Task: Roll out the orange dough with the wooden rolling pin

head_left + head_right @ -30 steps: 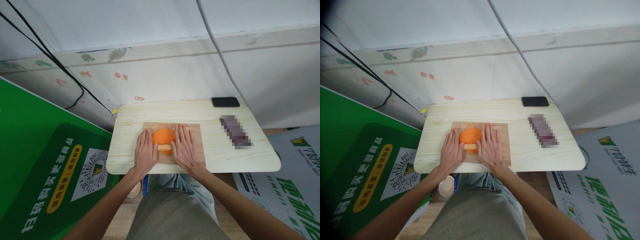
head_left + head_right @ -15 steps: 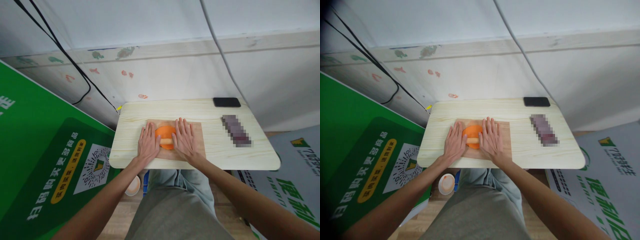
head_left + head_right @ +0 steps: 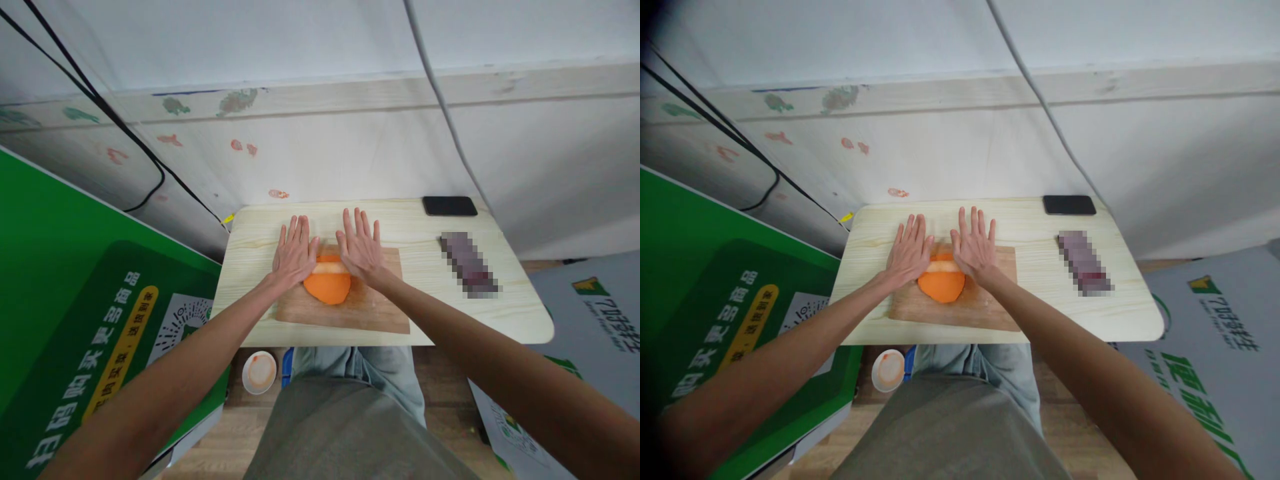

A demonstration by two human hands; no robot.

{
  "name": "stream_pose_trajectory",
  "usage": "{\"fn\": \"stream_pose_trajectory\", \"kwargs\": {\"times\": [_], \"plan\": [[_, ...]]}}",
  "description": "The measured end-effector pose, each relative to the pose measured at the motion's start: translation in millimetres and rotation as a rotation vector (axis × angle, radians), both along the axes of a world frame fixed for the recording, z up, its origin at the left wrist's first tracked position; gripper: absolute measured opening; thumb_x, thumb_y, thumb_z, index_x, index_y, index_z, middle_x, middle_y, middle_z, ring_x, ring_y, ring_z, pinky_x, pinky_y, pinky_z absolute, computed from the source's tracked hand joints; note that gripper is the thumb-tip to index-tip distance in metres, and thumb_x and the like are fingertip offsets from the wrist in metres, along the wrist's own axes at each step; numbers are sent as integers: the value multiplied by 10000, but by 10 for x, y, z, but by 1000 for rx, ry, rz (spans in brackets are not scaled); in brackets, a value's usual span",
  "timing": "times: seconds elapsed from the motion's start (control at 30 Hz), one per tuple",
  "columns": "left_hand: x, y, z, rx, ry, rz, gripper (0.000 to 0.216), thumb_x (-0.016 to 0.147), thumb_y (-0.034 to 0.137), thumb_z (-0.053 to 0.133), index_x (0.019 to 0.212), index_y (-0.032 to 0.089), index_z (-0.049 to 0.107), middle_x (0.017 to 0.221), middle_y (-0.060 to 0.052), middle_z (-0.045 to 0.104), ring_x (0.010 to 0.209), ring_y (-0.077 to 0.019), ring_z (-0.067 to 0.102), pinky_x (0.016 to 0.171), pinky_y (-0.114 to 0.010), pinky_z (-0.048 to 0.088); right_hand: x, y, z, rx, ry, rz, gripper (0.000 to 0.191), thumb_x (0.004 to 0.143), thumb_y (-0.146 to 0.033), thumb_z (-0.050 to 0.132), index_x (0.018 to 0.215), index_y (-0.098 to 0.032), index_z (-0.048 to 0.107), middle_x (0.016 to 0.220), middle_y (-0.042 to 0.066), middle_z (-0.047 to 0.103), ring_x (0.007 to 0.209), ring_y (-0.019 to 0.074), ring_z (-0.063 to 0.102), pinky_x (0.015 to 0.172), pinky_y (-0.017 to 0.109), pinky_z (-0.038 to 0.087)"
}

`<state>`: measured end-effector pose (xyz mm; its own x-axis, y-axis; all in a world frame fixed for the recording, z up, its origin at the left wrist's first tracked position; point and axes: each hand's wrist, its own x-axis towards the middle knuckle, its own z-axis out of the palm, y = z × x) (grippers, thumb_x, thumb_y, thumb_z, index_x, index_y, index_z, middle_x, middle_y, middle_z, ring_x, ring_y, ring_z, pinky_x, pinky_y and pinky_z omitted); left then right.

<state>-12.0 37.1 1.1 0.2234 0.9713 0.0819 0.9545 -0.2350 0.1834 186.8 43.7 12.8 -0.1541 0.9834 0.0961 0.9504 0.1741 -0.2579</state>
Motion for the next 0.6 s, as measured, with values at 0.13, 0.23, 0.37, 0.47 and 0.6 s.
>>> {"fn": "stream_pose_trajectory", "kwargs": {"times": [0.13,0.23,0.37,0.47,0.6], "plan": [[-3,150,16,-1,-29,-4,724,1161,445,160,1753,29,202,1828,-202,266,1737,-299,141,1416,-548,141,-27,141,19,46,11,-48,696,1164,-441,151,1791,-143,202,1846,172,226,1709,332,188,1358,637,111],[-4,243,2,8,-59,-1,733,1158,451,162,1756,29,190,1824,-214,272,1738,-304,137,1412,-564,141,-44,212,40,71,-9,-65,684,1167,-421,149,1776,-126,249,1832,184,268,1702,324,214,1355,635,124],[1,365,-18,-7,-80,15,740,1153,456,177,1757,29,190,1823,-217,275,1738,-299,137,1410,-560,141,-65,287,85,75,-41,-68,669,1172,-403,163,1767,-119,274,1825,192,283,1696,321,230,1351,635,135],[6,461,-22,-38,-73,23,750,1148,457,187,1744,1,220,1825,-225,263,1738,-301,139,1412,-548,132,-80,343,106,63,-59,-70,665,1171,-398,172,1763,-114,284,1824,199,281,1696,325,229,1348,639,139],[17,570,-14,-62,-63,6,749,1145,451,184,1743,2,233,1831,-214,247,1738,-297,141,1412,-549,121,-86,411,103,56,-60,-76,670,1167,-396,183,1770,-118,264,1827,206,265,1692,340,231,1339,665,137]]}}
